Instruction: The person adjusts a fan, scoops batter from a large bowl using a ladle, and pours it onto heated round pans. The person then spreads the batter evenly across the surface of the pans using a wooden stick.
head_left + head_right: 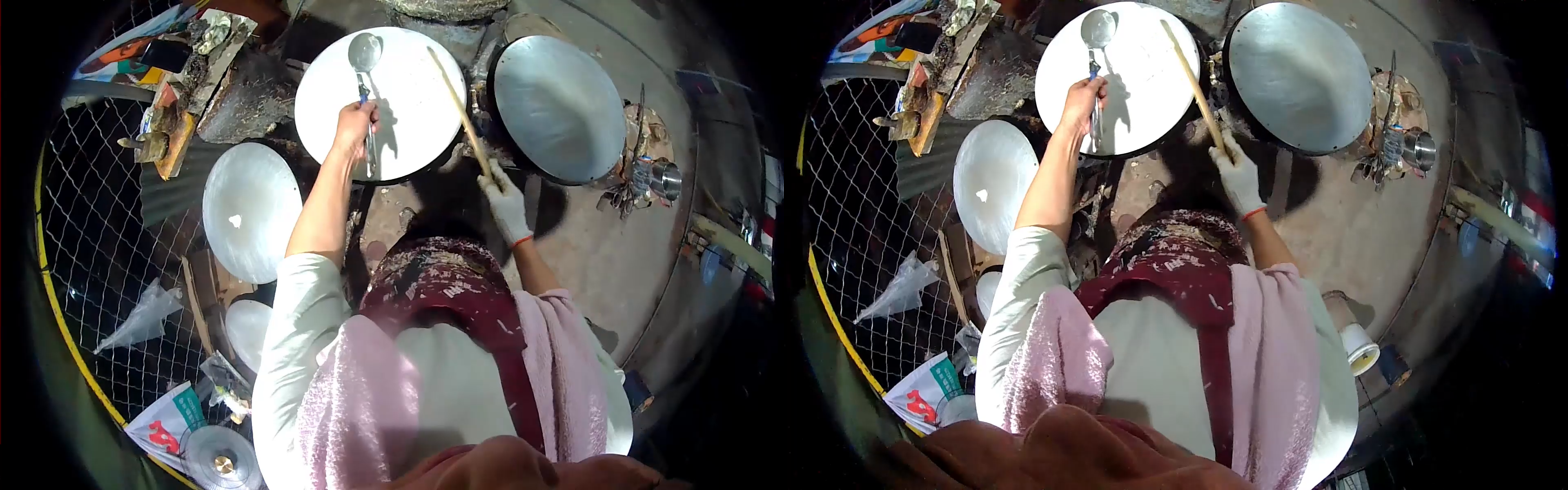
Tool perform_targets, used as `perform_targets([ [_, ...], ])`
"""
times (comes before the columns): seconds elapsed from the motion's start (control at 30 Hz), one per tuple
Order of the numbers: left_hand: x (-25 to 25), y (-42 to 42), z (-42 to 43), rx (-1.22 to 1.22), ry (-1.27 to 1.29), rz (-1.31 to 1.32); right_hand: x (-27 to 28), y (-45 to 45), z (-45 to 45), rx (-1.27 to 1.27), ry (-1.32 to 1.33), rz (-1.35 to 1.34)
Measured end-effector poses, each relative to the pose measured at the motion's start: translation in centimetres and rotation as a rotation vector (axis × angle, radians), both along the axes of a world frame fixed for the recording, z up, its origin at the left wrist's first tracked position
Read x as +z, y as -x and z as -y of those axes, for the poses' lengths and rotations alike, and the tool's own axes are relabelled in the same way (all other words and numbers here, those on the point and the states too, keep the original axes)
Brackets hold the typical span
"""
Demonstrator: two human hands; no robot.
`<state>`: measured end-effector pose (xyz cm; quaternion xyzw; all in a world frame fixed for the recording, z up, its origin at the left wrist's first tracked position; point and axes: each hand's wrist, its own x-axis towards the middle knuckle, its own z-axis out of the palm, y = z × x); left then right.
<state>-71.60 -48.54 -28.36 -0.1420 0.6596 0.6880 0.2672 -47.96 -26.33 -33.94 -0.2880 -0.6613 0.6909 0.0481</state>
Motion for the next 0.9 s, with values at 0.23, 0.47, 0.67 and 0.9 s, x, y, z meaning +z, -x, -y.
perform_targets([
  [0.23, 2.6, -7.0, 1.9, 0.111, -0.044, 0.18, 1.6, 1.3, 6.8, 0.135, 0.263, 0.204],
  [0.47, 0.8, -9.1, -0.9, 0.284, -0.43, 0.474, 0.9, 1.0, 8.0, 0.218, 0.403, 0.314],
  [0.67, 6.1, -12.1, 5.0, 0.227, -1.009, 0.124, 7.3, 2.2, 8.5, 0.246, 0.34, 0.142],
  [0.9, 12.7, -19.0, 11.4, 0.283, -0.977, 0.085, 7.3, 3.3, 1.6, 0.199, 0.199, -0.028],
])
